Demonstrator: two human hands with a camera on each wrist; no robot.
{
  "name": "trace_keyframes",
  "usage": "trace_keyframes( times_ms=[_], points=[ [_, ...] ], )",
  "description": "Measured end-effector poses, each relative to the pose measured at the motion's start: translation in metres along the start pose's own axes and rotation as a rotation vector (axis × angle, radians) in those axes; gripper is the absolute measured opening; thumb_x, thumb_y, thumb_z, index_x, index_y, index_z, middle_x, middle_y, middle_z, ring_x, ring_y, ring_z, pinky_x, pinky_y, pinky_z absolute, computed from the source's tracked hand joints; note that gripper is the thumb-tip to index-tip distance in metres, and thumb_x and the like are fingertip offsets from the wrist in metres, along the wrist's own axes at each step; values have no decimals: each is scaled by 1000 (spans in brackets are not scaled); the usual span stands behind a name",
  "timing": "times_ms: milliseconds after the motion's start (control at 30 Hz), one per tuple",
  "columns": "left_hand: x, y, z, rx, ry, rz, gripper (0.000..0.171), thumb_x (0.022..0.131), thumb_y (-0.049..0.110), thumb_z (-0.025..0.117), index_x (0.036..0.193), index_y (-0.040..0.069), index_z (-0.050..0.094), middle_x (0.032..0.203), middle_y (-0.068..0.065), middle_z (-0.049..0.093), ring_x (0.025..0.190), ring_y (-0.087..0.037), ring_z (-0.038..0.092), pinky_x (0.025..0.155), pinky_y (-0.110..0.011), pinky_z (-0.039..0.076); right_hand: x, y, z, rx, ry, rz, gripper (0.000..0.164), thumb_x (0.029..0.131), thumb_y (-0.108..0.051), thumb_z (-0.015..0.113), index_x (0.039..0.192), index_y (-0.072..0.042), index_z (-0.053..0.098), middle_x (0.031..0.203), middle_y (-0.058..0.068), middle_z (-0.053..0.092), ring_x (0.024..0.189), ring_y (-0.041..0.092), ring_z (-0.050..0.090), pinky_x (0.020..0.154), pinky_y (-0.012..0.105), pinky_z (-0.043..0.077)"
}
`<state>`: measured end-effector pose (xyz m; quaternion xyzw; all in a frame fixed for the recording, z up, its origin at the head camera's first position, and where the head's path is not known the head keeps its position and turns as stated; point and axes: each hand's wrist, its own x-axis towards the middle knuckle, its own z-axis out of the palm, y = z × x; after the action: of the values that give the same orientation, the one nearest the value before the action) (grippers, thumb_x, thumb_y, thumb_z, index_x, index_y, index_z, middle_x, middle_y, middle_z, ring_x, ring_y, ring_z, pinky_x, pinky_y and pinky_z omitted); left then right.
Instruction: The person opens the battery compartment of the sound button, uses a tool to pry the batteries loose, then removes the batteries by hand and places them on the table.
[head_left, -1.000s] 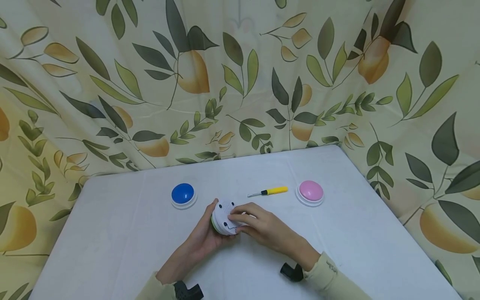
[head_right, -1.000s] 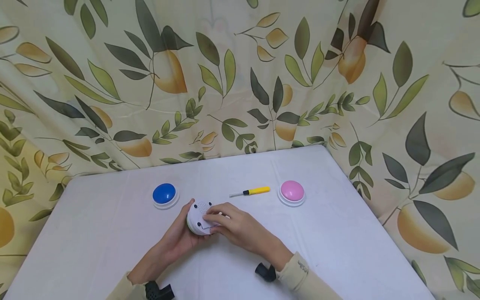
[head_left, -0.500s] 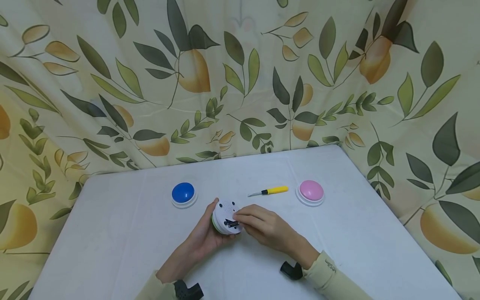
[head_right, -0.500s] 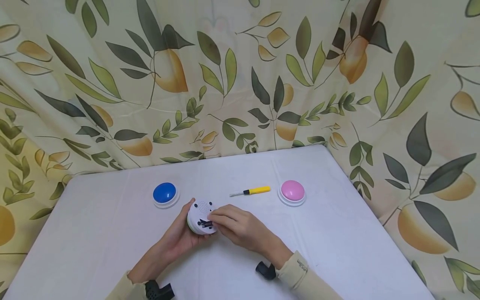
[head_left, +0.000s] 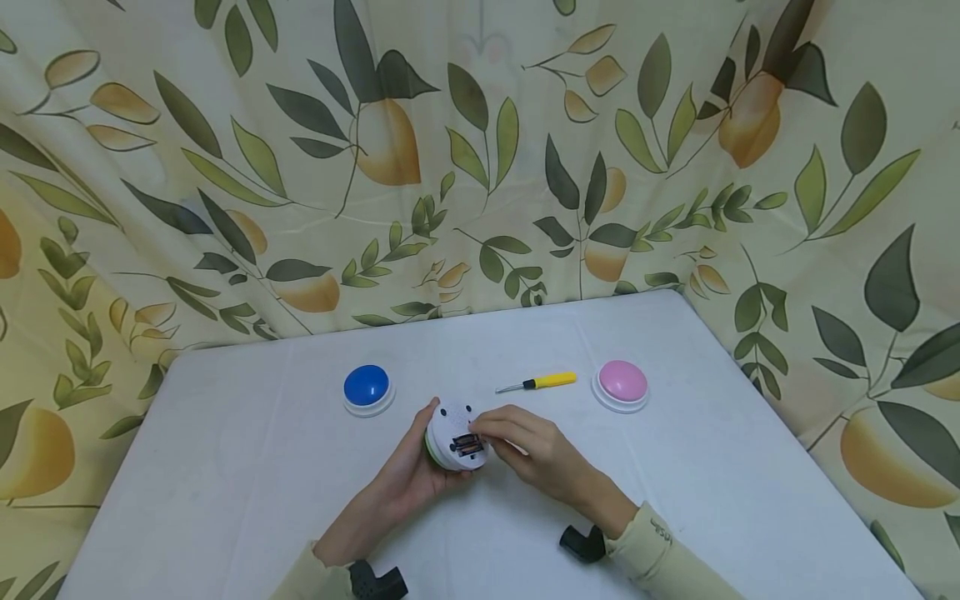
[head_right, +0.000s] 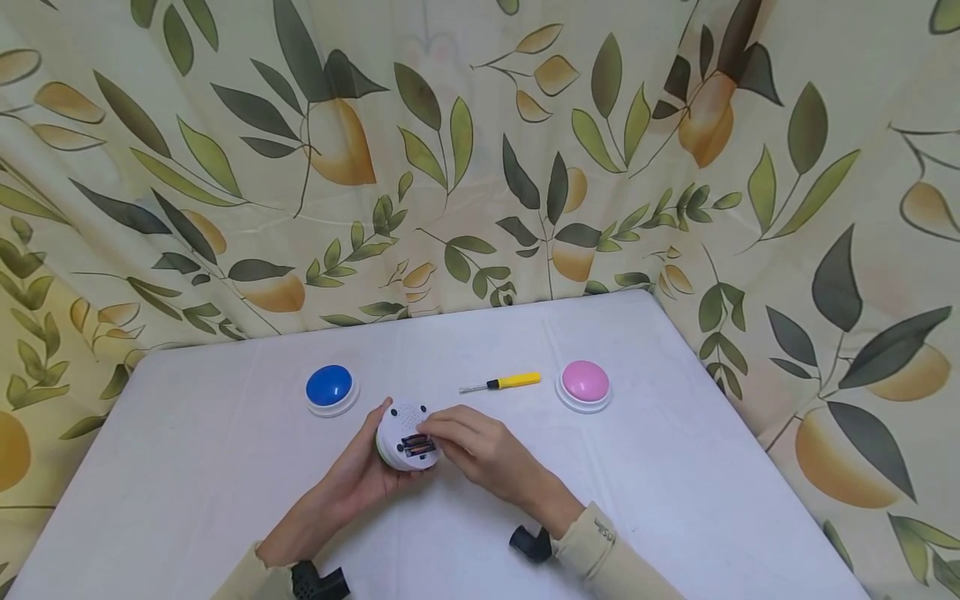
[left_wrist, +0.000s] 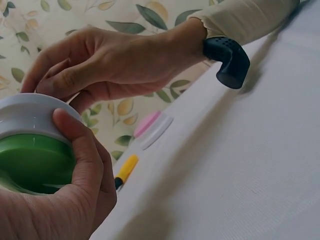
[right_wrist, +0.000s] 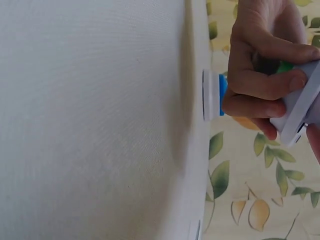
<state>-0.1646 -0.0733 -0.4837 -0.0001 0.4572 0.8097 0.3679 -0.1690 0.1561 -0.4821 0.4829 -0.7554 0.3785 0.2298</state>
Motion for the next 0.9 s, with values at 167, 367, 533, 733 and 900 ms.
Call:
trace_keyframes(
  times_ms=[167,367,533,733,900],
  points=[
    [1,0,-1,-7,-3,-1,77,105,71,30,163,22,18,139,-15,46,112,-20,61,82,-26,58,1,0,1,14,11,11,45,85,12,76,126,-3,70,120,7,72,110,20,71,100,19,55],
    [1,0,-1,-14,-3,-1,77,105,70,31,163,21,17,138,-13,46,111,-20,61,83,-26,57,1,1,3,34,19,11,34,91,2,76,124,-4,71,118,7,72,109,19,71,100,20,55],
    [1,1,-3,-10,13,-3,77,105,70,33,163,23,16,142,-15,44,114,-21,61,84,-27,58,1,0,5,102,68,91,38,87,10,77,121,-6,73,115,6,75,108,20,71,101,20,55],
    [1,2,-5,44,56,11,79,103,72,35,165,26,16,153,-18,38,120,-24,57,90,-33,55,-2,-3,10,205,153,312,28,92,3,74,116,-9,76,108,6,78,99,17,71,91,20,57],
    [0,4,-9,75,86,47,77,105,70,33,166,27,14,162,-20,30,131,-29,50,102,-43,51,-4,-4,12,350,179,622,19,97,-11,73,116,-13,77,112,6,78,97,7,68,84,22,58]
  ],
)
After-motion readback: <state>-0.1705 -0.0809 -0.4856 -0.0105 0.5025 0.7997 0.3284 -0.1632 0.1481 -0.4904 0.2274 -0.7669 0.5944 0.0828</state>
